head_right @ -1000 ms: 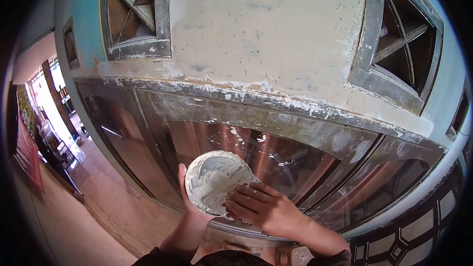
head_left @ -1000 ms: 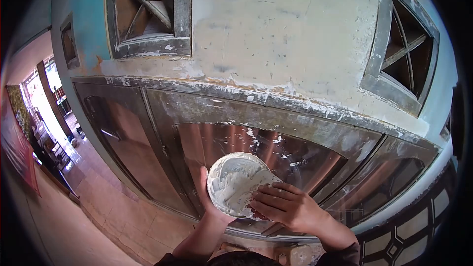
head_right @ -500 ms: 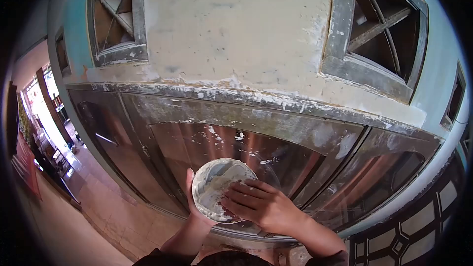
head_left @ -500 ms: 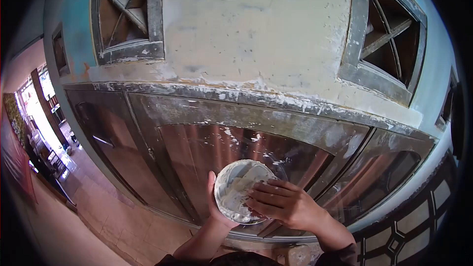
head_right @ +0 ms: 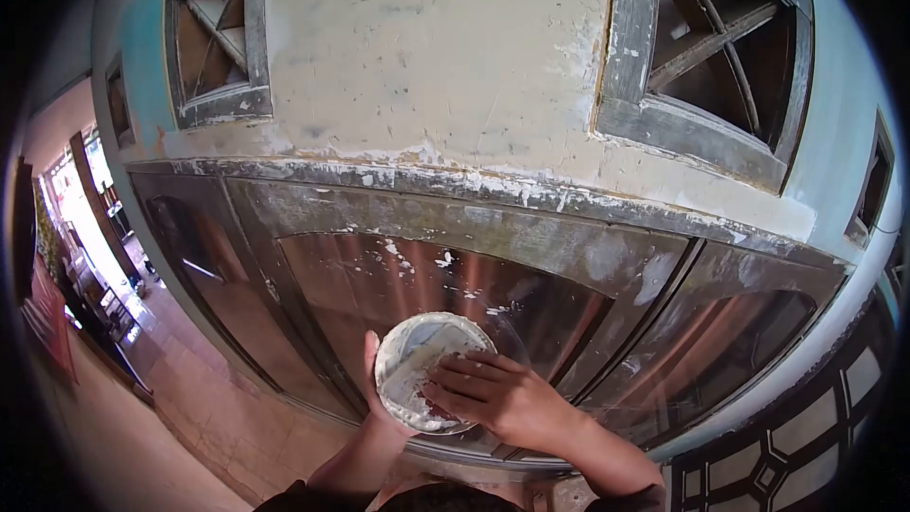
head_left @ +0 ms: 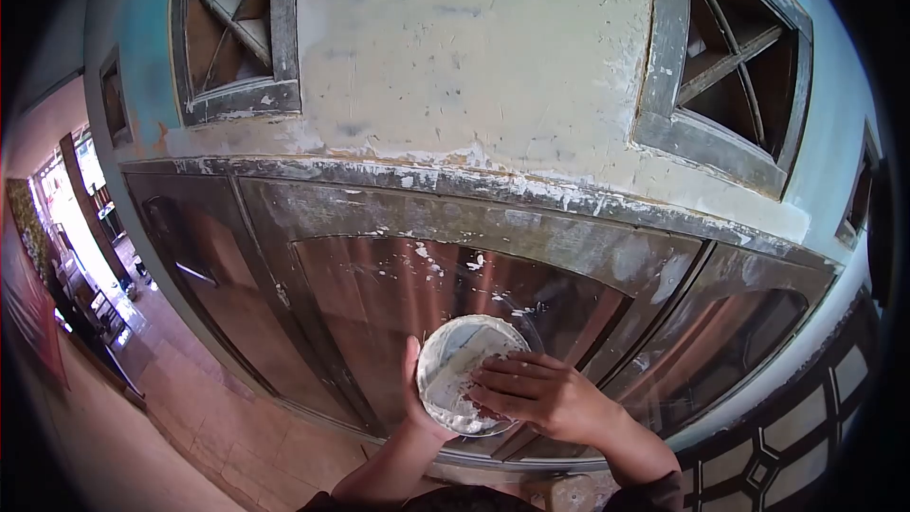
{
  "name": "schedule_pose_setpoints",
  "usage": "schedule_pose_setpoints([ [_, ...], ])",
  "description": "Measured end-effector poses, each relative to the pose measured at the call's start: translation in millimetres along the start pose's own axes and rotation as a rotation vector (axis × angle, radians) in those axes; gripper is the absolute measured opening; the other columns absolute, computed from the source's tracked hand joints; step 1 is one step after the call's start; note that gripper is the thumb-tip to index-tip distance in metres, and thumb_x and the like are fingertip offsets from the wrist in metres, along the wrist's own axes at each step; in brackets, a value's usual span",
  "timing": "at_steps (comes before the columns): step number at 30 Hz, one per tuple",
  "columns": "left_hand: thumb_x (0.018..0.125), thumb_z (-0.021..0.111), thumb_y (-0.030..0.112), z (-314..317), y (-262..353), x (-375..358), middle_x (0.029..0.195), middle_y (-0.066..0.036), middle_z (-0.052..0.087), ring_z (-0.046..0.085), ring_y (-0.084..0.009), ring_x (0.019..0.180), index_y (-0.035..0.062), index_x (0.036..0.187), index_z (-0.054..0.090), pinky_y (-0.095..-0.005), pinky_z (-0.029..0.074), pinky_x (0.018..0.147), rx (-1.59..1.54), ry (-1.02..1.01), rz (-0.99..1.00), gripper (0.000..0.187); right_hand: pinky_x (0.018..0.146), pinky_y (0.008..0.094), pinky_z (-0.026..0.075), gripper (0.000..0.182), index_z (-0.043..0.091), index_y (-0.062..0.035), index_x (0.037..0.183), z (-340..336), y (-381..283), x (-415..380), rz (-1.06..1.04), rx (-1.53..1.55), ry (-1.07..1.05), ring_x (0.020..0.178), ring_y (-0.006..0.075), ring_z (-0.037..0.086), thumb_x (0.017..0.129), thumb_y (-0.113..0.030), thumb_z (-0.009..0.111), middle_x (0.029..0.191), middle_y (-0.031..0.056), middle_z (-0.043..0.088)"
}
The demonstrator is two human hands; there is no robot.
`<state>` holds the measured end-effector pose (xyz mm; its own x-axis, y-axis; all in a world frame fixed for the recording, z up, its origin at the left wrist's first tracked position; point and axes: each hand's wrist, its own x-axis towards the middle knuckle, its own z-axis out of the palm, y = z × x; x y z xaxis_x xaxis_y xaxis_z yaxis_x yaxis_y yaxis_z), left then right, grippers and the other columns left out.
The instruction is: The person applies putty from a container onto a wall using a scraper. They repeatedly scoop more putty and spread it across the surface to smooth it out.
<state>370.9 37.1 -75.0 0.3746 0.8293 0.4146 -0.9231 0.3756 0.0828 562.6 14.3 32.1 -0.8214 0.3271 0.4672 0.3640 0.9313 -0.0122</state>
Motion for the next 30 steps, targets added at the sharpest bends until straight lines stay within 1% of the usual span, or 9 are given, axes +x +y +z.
schedule_pose_setpoints([
  [3, 0.095, 0.03, 0.078, 0.1, 6.6, 2.2, 0.146, -0.023, 0.053, 0.056, -0.0403, 0.128, 0.0015, 0.15, 0.043, -0.0535, 0.046, 0.109, 0.057, 0.031, -0.005, 0.095, 0.108, 0.0442, 0.047, 0.048, 0.065, -0.0117, 0.133, 3.8, -2.3, -10.0, 0.031, 0.029, -0.049, 0.126, 0.0264, 0.062, 0.085, -0.014, 0.065, 0.132, 0.0087, 0.067],
  [7, 0.096, 0.03, 0.077, -3.0, 5.9, 1.0, 0.145, -0.023, 0.054, 0.056, -0.0408, 0.129, 0.0012, 0.149, 0.044, -0.0539, 0.044, 0.11, 0.032, 0.035, 0.018, 0.094, 0.109, 0.044, 0.047, 0.048, 0.065, -0.0113, 0.132, 1.6, 5.1, -13.6, 0.029, 0.081, -0.052, 0.127, 0.0261, 0.061, 0.085, -0.014, 0.066, 0.132, 0.0089, 0.067],
  [10, 0.096, 0.029, 0.076, -5.6, 10.9, -1.2, 0.145, -0.023, 0.054, 0.056, -0.0409, 0.129, 0.0009, 0.149, 0.045, -0.054, 0.044, 0.109, 0.035, 0.04, 0.021, 0.093, 0.11, 0.0442, 0.047, 0.046, 0.066, -0.0114, 0.131, 5.4, 8.7, -12.3, 0.015, 0.075, -0.024, 0.127, 0.0264, 0.061, 0.086, -0.016, 0.066, 0.132, 0.0086, 0.067],
  [12, 0.097, 0.029, 0.076, -4.4, 16.0, -1.6, 0.145, -0.023, 0.054, 0.056, -0.041, 0.129, 0.0007, 0.149, 0.046, -0.0542, 0.044, 0.109, 0.037, 0.037, 0.021, 0.093, 0.109, 0.0435, 0.047, 0.044, 0.066, -0.0119, 0.131, 9.6, 8.7, -14.3, 0.007, 0.047, -0.07, 0.127, 0.026, 0.062, 0.087, -0.017, 0.065, 0.131, 0.0074, 0.067],
  [15, 0.097, 0.027, 0.075, -5.3, 18.1, -2.8, 0.146, -0.024, 0.054, 0.055, -0.041, 0.13, 0.0008, 0.149, 0.045, -0.055, 0.042, 0.111, -0.064, -0.043, -0.007, 0.093, 0.108, 0.0429, 0.049, 0.042, 0.067, -0.0122, 0.13, -2.5, 6.2, -16.2, -0.008, -0.003, -0.078, 0.126, 0.0254, 0.063, 0.088, -0.018, 0.065, 0.131, 0.0061, 0.068],
  [18, 0.097, 0.027, 0.075, -2.5, 18.9, -4.0, 0.145, -0.024, 0.054, 0.054, -0.0411, 0.131, 0.0007, 0.149, 0.046, -0.0549, 0.041, 0.111, -0.026, -0.019, 0.002, 0.093, 0.108, 0.042, 0.049, 0.041, 0.068, -0.0125, 0.129, -5.4, 4.6, -13.6, -0.017, 0.039, -0.068, 0.125, 0.0247, 0.063, 0.089, -0.02, 0.064, 0.131, 0.0053, 0.068],
  [20, 0.097, 0.026, 0.076, -8.1, 20.7, -4.9, 0.145, -0.023, 0.054, 0.055, -0.0408, 0.13, 0.0009, 0.149, 0.046, -0.0547, 0.041, 0.112, -0.027, -0.043, -0.009, 0.093, 0.108, 0.0421, 0.049, 0.04, 0.068, -0.0125, 0.128, -3.8, 2.4, -15.8, -0.015, 0.029, -0.083, 0.125, 0.0246, 0.063, 0.089, -0.02, 0.063, 0.131, 0.0053, 0.068],
  [22, 0.097, 0.026, 0.076, -14.5, 22.5, -5.7, 0.145, -0.022, 0.054, 0.055, -0.0405, 0.131, 0.0012, 0.149, 0.045, -0.0547, 0.041, 0.112, -0.008, 0.008, 0.004, 0.093, 0.108, 0.0421, 0.049, 0.038, 0.068, -0.0124, 0.127, -5.0, 3.3, -15.9, -0.022, 0.012, -0.094, 0.125, 0.0244, 0.063, 0.089, -0.02, 0.063, 0.131, 0.0053, 0.068],
  [30, 0.097, 0.027, 0.077, -5.3, 26.0, -3.0, 0.145, -0.022, 0.055, 0.056, -0.0403, 0.13, 0.0013, 0.149, 0.046, -0.0552, 0.042, 0.111, 0.063, 0.049, 0.022, 0.094, 0.107, 0.0422, 0.05, 0.039, 0.069, -0.0127, 0.127, -17.9, 3.3, -12.2, -0.019, 0.031, -0.099, 0.124, 0.0251, 0.064, 0.089, -0.019, 0.062, 0.13, 0.0062, 0.068],
])
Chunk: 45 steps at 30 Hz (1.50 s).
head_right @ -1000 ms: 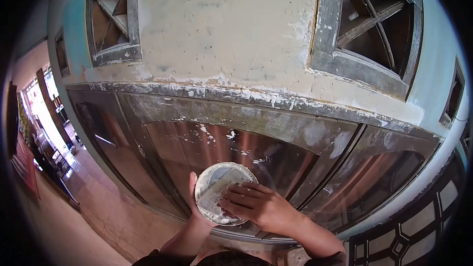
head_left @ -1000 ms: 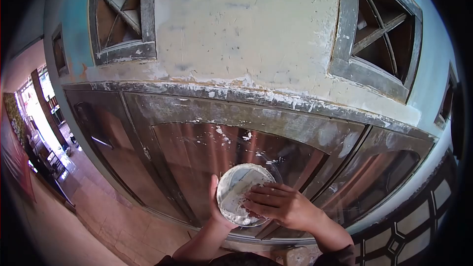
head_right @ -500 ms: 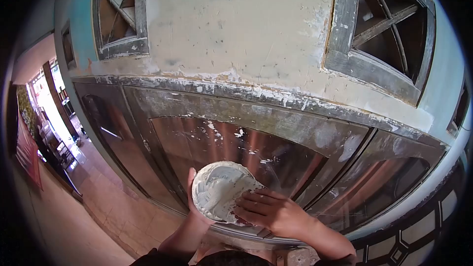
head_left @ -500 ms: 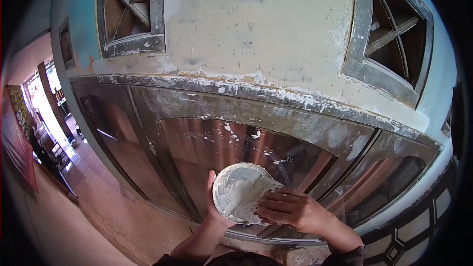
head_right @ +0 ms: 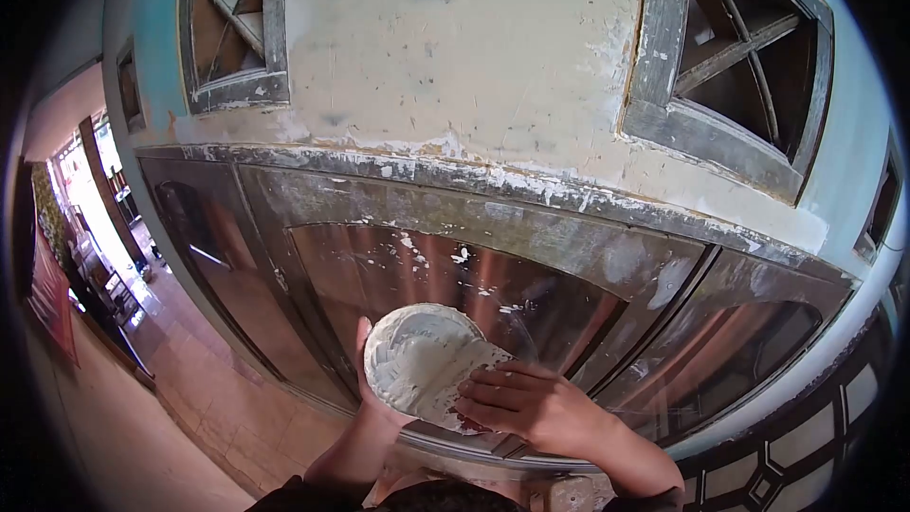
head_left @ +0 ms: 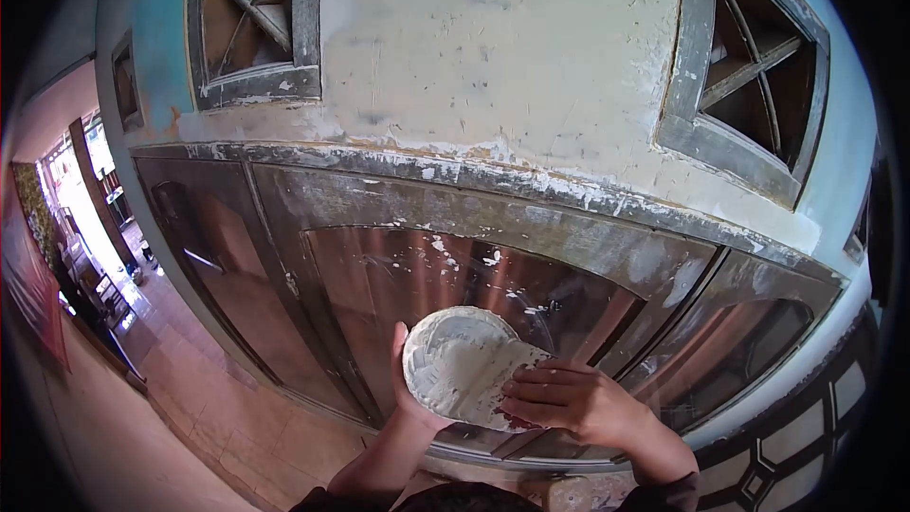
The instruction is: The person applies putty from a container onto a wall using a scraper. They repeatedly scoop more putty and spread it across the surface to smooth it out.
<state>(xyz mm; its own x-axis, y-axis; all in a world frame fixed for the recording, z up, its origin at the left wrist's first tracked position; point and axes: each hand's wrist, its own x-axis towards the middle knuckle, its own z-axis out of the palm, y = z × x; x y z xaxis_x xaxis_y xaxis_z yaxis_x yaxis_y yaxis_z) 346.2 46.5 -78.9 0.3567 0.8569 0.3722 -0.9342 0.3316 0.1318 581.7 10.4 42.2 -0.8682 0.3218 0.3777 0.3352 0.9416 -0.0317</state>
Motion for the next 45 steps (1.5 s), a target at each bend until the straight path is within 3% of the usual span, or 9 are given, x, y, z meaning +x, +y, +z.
schedule_pose_setpoints([
  [7, 0.097, 0.028, 0.076, -4.5, -2.4, 2.4, 0.144, -0.022, 0.055, 0.056, -0.0399, 0.129, 0.0011, 0.148, 0.047, -0.0553, 0.043, 0.11, -0.02, -0.025, 0.026, 0.092, 0.105, 0.0436, 0.05, 0.037, 0.071, -0.0118, 0.123, -2.3, 1.7, -2.1, 0.047, 0.064, -0.015, 0.124, 0.0278, 0.064, 0.088, -0.012, 0.061, 0.129, 0.0082, 0.069],
  [12, 0.098, 0.03, 0.074, -3.0, -15.2, 2.9, 0.145, -0.022, 0.054, 0.055, -0.0398, 0.13, 0.0012, 0.147, 0.047, -0.0554, 0.042, 0.111, 0.034, 0.01, 0.03, 0.089, 0.092, 0.0408, 0.058, 0.031, 0.073, -0.0004, 0.115, 5.1, 5.4, -8.1, 0.259, 0.604, 0.439, 0.107, 0.0318, 0.073, 0.084, 0.002, 0.068, 0.114, 0.0169, 0.074],
  [16, 0.099, 0.031, 0.072, -4.8, -23.0, 3.5, 0.146, -0.022, 0.054, 0.053, -0.0399, 0.132, 0.0015, 0.147, 0.048, -0.0558, 0.041, 0.113, -0.103, -0.04, -0.002, 0.086, 0.08, 0.0303, 0.056, 0.012, 0.071, 0.0043, 0.106, 35.4, 16.0, -20.6, 0.521, 1.088, 0.788, 0.089, 0.0167, 0.071, 0.097, -0.002, 0.066, 0.103, 0.0112, 0.075],
  [25, 0.098, 0.033, 0.073, 9.2, -23.0, 2.2, 0.147, -0.023, 0.052, 0.053, -0.0421, 0.132, 0.0003, 0.147, 0.047, -0.058, 0.041, 0.112, -0.04, -0.021, 0.049, 0.089, 0.098, 0.0456, 0.055, 0.032, 0.059, 0.0025, 0.128, 30.9, 19.4, -9.0, 0.455, 1.755, 0.953, 0.111, 0.0262, 0.069, 0.097, -0.003, 0.061, 0.121, 0.0145, 0.069],
  [30, 0.096, 0.03, 0.077, 27.0, -9.9, 5.2, 0.15, -0.025, 0.048, 0.049, -0.0442, 0.135, -0.0004, 0.15, 0.043, -0.0613, 0.038, 0.113, 0.043, 0.001, 0.155, 0.095, 0.1, 0.0454, 0.054, 0.033, 0.057, 0.0023, 0.131, -9.5, 14.4, 9.3, 0.261, 1.652, 1.083, 0.114, 0.0265, 0.067, 0.098, -0.002, 0.059, 0.124, 0.0148, 0.067],
  [35, 0.083, 0.039, 0.09, 65.0, 16.7, 7.9, 0.156, -0.03, 0.036, 0.037, -0.0643, 0.135, 0.0058, 0.156, 0.033, -0.0839, 0.031, 0.102, 0.344, -0.073, 0.125, 0.112, 0.097, 0.0397, 0.054, 0.036, 0.055, 0.0021, 0.132, -58.6, 12.7, 11.8, 0.036, 1.187, 1.356, 0.108, 0.022, 0.068, 0.097, -0.003, 0.063, 0.12, 0.013, 0.068],
  [38, 0.084, 0.039, 0.088, 103.9, 39.6, 8.4, 0.156, -0.029, 0.037, 0.037, -0.0629, 0.135, 0.007, 0.157, 0.033, -0.0852, 0.032, 0.099, 0.221, -0.189, 0.179, 0.109, 0.09, 0.0328, 0.055, 0.035, 0.055, 0.0029, 0.131, -91.0, 7.0, 14.4, 0.04, 0.83, 1.519, 0.1, 0.016, 0.067, 0.097, 0.002, 0.062, 0.115, 0.0118, 0.068],
  [42, 0.086, 0.04, 0.087, 133.3, 56.8, 20.4, 0.155, -0.029, 0.038, 0.034, -0.0638, 0.136, 0.0064, 0.156, 0.035, -0.0836, 0.034, 0.1, -0.053, -0.241, 0.267, 0.106, 0.095, 0.0328, 0.053, 0.032, 0.057, 0.005, 0.131, -131.1, 12.9, 40.7, -0.018, 0.47, 1.444, 0.107, 0.0179, 0.066, 0.099, 0.002, 0.058, 0.119, 0.0124, 0.067],
  [45, 0.082, 0.04, 0.089, 136.4, 76.8, 35.4, 0.158, -0.028, 0.033, 0.031, -0.0634, 0.138, 0.0138, 0.158, 0.034, -0.0838, 0.029, 0.103, 0.381, -0.276, 0.3, 0.107, 0.094, 0.0309, 0.053, 0.03, 0.059, 0.0077, 0.129, -167.4, 18.5, 83.7, 0.025, -0.218, 1.287, 0.113, 0.0207, 0.067, 0.1, 0.007, 0.053, 0.123, 0.0154, 0.068],
])
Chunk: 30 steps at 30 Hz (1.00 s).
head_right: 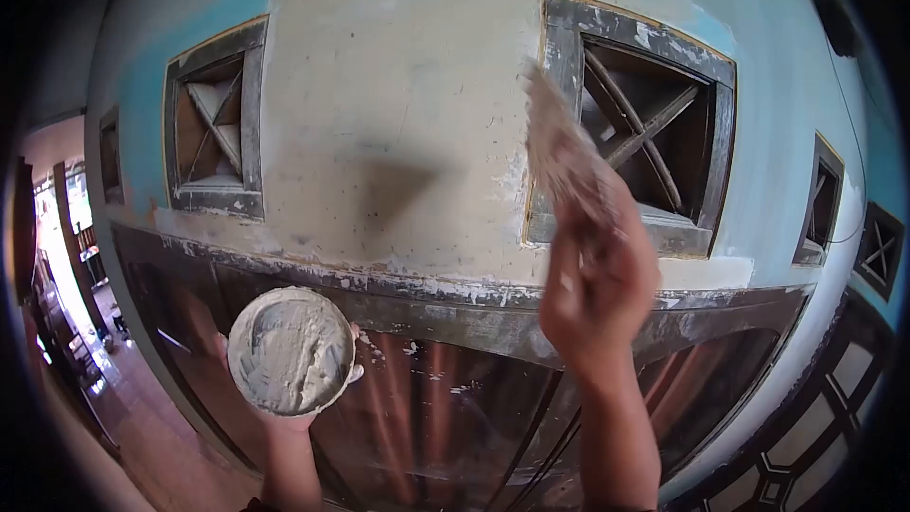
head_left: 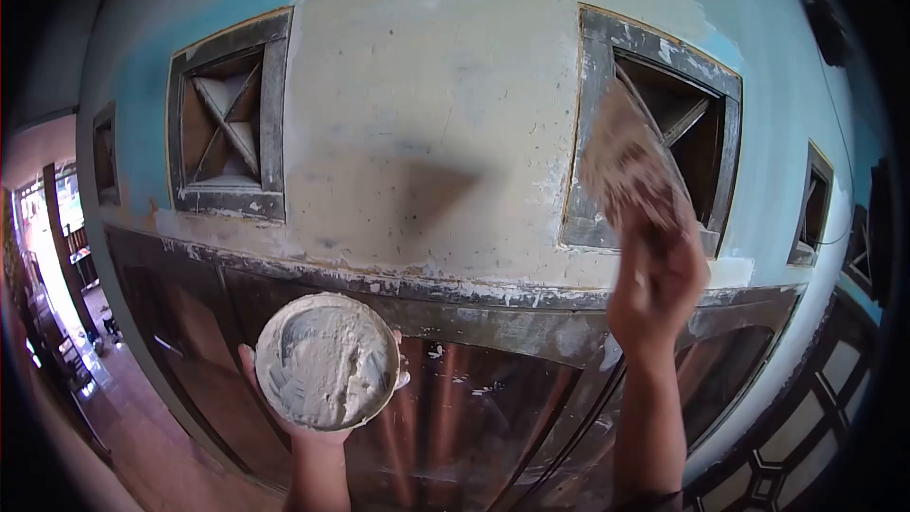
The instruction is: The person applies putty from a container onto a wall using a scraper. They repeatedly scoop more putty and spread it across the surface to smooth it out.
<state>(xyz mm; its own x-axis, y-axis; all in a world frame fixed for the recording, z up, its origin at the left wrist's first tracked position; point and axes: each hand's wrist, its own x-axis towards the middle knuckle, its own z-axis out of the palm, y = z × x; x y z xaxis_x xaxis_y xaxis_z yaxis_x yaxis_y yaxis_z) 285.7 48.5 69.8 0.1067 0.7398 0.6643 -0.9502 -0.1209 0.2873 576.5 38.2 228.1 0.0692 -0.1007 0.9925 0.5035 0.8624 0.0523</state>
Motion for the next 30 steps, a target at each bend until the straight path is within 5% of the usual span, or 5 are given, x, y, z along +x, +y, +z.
schedule_pose_setpoints([
  [4, 0.085, 0.038, 0.088, 13.9, 12.6, 21.7, 0.156, -0.026, 0.038, 0.035, -0.0607, 0.138, 0.0105, 0.156, 0.037, -0.0814, 0.03, 0.105, -0.046, -0.086, -0.02, 0.105, 0.101, 0.0438, 0.052, 0.055, 0.063, -0.0047, 0.132, 53.5, -0.2, 59.9, -0.335, -0.312, -0.178, 0.117, 0.041, 0.064, 0.081, 0.017, 0.058, 0.129, 0.0202, 0.065],
  [9, 0.096, 0.035, 0.076, 22.4, 35.1, 43.5, 0.152, -0.023, 0.046, 0.045, -0.0485, 0.136, 0.0035, 0.148, 0.046, -0.0707, 0.033, 0.112, -0.039, 0.11, 0.178, 0.091, 0.106, 0.0468, 0.047, 0.033, 0.059, -0.0056, 0.131, 132.5, 50.3, 128.4, -0.663, -0.622, -0.228, 0.125, 0.0376, 0.059, 0.098, -0.005, 0.055, 0.131, 0.0186, 0.063],
  [16, 0.096, 0.032, 0.076, -6.6, 77.9, 37.8, 0.151, -0.019, 0.048, 0.05, -0.0407, 0.134, 0.0061, 0.148, 0.047, -0.0592, 0.038, 0.114, 0.021, 0.089, 0.257, 0.089, 0.115, 0.0475, 0.04, 0.041, 0.054, -0.0098, 0.139, 197.9, 49.0, 152.6, -0.672, -0.79, -0.19, 0.136, 0.0341, 0.052, 0.098, -0.004, 0.052, 0.141, 0.0163, 0.059],
  [26, 0.095, 0.033, 0.078, -42.9, 99.2, 38.9, 0.153, -0.02, 0.046, 0.049, -0.0452, 0.134, 0.0064, 0.149, 0.047, -0.0646, 0.037, 0.113, 0.014, 0.139, 0.252, 0.09, 0.115, 0.0534, 0.036, 0.053, 0.053, -0.0014, 0.139, 204.9, 51.7, 141.4, -0.515, -0.802, -0.4, 0.139, 0.0413, 0.044, 0.087, 0.008, 0.05, 0.148, 0.0191, 0.052],
  [30, 0.089, 0.037, 0.084, -58.6, 100.7, 41.2, 0.159, -0.026, 0.033, 0.033, -0.0592, 0.139, 0.0114, 0.158, 0.032, -0.0803, 0.033, 0.103, 0.034, 0.12, 0.182, 0.1, 0.116, 0.0526, 0.034, 0.054, 0.053, -0.0009, 0.137, 199.0, 43.9, 119.0, -0.492, -0.778, -0.437, 0.141, 0.0414, 0.041, 0.084, 0.012, 0.051, 0.146, 0.0199, 0.053],
])
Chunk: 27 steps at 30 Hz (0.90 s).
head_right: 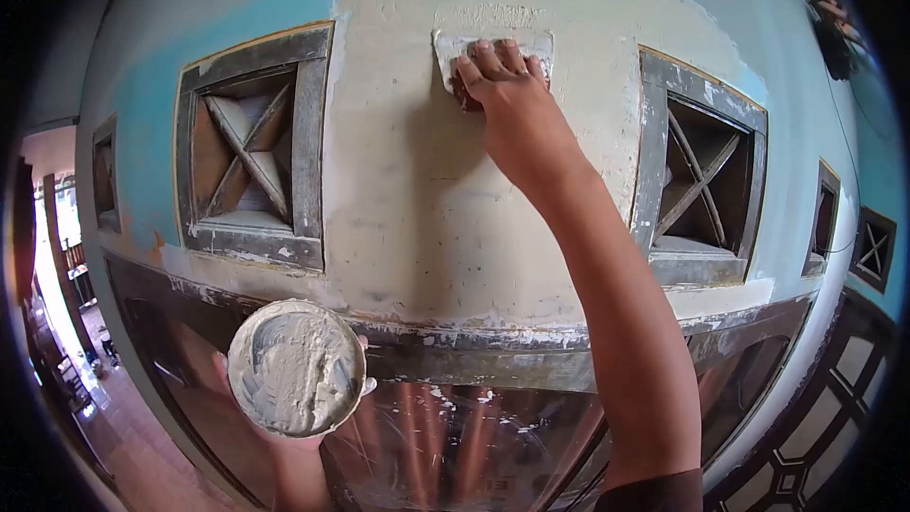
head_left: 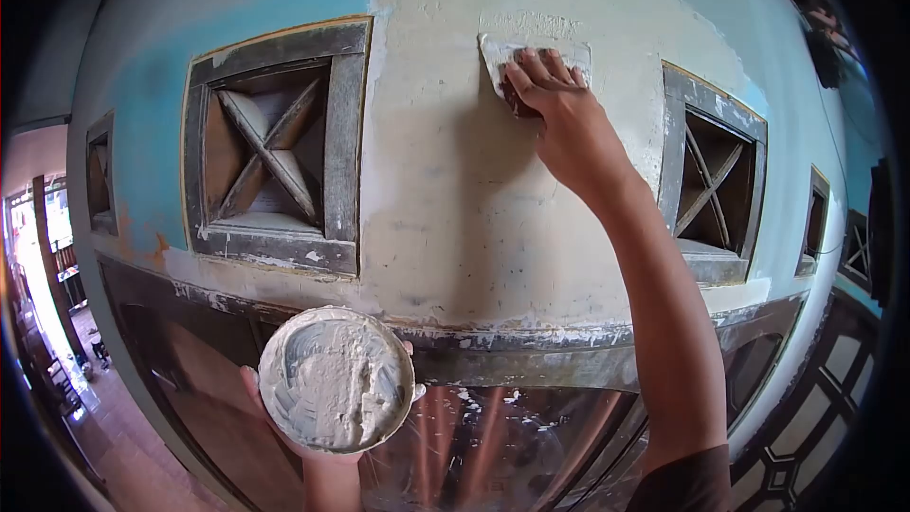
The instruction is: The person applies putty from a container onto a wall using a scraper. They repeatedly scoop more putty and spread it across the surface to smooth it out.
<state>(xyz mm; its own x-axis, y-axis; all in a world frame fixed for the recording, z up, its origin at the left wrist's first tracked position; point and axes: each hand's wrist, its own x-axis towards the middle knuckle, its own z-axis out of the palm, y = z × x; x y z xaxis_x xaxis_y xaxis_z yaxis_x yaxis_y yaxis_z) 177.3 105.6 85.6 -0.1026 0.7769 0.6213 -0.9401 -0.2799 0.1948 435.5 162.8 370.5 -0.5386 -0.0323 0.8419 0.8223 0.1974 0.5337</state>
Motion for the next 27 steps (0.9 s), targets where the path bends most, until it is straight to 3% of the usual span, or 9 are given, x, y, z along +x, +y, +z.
schedule_pose_setpoints([
  [1, 0.087, 0.038, 0.085, -2.5, 0.0, 0.0, 0.16, -0.027, 0.03, 0.029, -0.0627, 0.141, 0.0127, 0.16, 0.028, -0.0842, 0.032, 0.101, 0.005, -0.002, -0.019, 0.103, 0.116, 0.0526, 0.034, 0.054, 0.053, -0.0009, 0.137, -0.3, -2.6, -6.1, 0.001, -0.004, -0.004, 0.141, 0.0414, 0.041, 0.084, 0.012, 0.051, 0.146, 0.0199, 0.053],
  [5, 0.086, 0.038, 0.087, -0.7, 2.1, -1.0, 0.161, -0.026, 0.029, 0.029, -0.0622, 0.141, 0.0131, 0.16, 0.029, -0.0835, 0.032, 0.101, -0.014, -0.006, -0.024, 0.105, 0.113, 0.0515, 0.038, 0.052, 0.056, -0.0007, 0.133, -10.2, -2.4, -9.0, 0.006, 0.051, 0.081, 0.137, 0.0379, 0.048, 0.083, 0.014, 0.049, 0.138, 0.0186, 0.059],
  [7, 0.091, 0.035, 0.082, 12.8, 4.8, -4.5, 0.154, -0.025, 0.041, 0.043, -0.0545, 0.135, 0.0069, 0.153, 0.041, -0.0758, 0.029, 0.111, -0.104, -0.043, -0.077, 0.097, 0.109, 0.0519, 0.043, 0.052, 0.059, -0.0013, 0.132, -28.8, -2.7, 14.6, -0.02, 0.064, 0.255, 0.127, 0.0361, 0.057, 0.083, 0.014, 0.049, 0.131, 0.0174, 0.064],
  [11, 0.089, 0.035, 0.084, 11.3, 5.6, -1.0, 0.155, -0.025, 0.04, 0.041, -0.0579, 0.135, 0.009, 0.154, 0.04, -0.0796, 0.03, 0.107, -0.056, -0.064, -0.07, 0.099, 0.108, 0.0523, 0.043, 0.048, 0.058, 0.0004, 0.13, 0.2, 24.9, 43.9, -0.038, -0.039, 0.179, 0.129, 0.0366, 0.053, 0.084, 0.011, 0.049, 0.135, 0.0165, 0.06],
  [13, 0.09, 0.037, 0.082, 6.4, 5.9, 0.9, 0.159, -0.026, 0.034, 0.032, -0.0617, 0.139, 0.0108, 0.157, 0.035, -0.0824, 0.032, 0.103, -0.174, -0.329, -0.116, 0.098, 0.108, 0.0522, 0.042, 0.047, 0.058, 0.0011, 0.13, 9.5, 20.9, 39.9, -0.057, -0.067, 0.109, 0.131, 0.0367, 0.051, 0.084, 0.01, 0.049, 0.137, 0.0166, 0.059],
  [17, 0.089, 0.034, 0.084, -1.3, 1.8, -4.8, 0.157, -0.024, 0.038, 0.037, -0.0653, 0.133, 0.0126, 0.156, 0.037, -0.0865, 0.031, 0.097, -0.165, -0.119, -0.098, 0.098, 0.117, 0.0529, 0.035, 0.056, 0.054, 0.0009, 0.138, 9.1, -14.5, -9.3, -0.014, 0.011, -0.006, 0.139, 0.039, 0.045, 0.084, 0.012, 0.048, 0.146, 0.0192, 0.052],
  [22, 0.091, 0.033, 0.082, 1.1, -3.7, -10.3, 0.152, -0.023, 0.044, 0.044, -0.0558, 0.133, 0.0078, 0.152, 0.043, -0.077, 0.034, 0.106, -0.071, -0.015, -0.014, 0.096, 0.119, 0.056, 0.031, 0.059, 0.054, -0.0002, 0.139, -28.0, -27.8, -26.2, 0.035, 0.129, -0.11, 0.144, 0.0401, 0.04, 0.083, 0.015, 0.045, 0.15, 0.0201, 0.05],
  [25, 0.092, 0.033, 0.08, 4.7, -0.9, -10.7, 0.15, -0.023, 0.047, 0.048, -0.0496, 0.132, 0.0061, 0.149, 0.045, -0.0706, 0.036, 0.109, -0.08, 0.007, -0.004, 0.094, 0.116, 0.0554, 0.035, 0.058, 0.057, -0.0006, 0.137, -31.5, 10.1, 23.4, 0.005, -0.003, 0.168, 0.141, 0.0375, 0.045, 0.082, 0.014, 0.044, 0.146, 0.0182, 0.055],
  [27, 0.093, 0.033, 0.079, 0.5, -1.2, -10.0, 0.149, -0.022, 0.048, 0.049, -0.048, 0.131, 0.0065, 0.149, 0.046, -0.0691, 0.038, 0.109, -0.08, 0.016, 0.009, 0.093, 0.115, 0.0555, 0.036, 0.057, 0.057, -0.0005, 0.136, -19.1, 36.6, 41.2, -0.007, 0.001, 0.104, 0.14, 0.0371, 0.046, 0.083, 0.014, 0.045, 0.145, 0.0181, 0.056],
])
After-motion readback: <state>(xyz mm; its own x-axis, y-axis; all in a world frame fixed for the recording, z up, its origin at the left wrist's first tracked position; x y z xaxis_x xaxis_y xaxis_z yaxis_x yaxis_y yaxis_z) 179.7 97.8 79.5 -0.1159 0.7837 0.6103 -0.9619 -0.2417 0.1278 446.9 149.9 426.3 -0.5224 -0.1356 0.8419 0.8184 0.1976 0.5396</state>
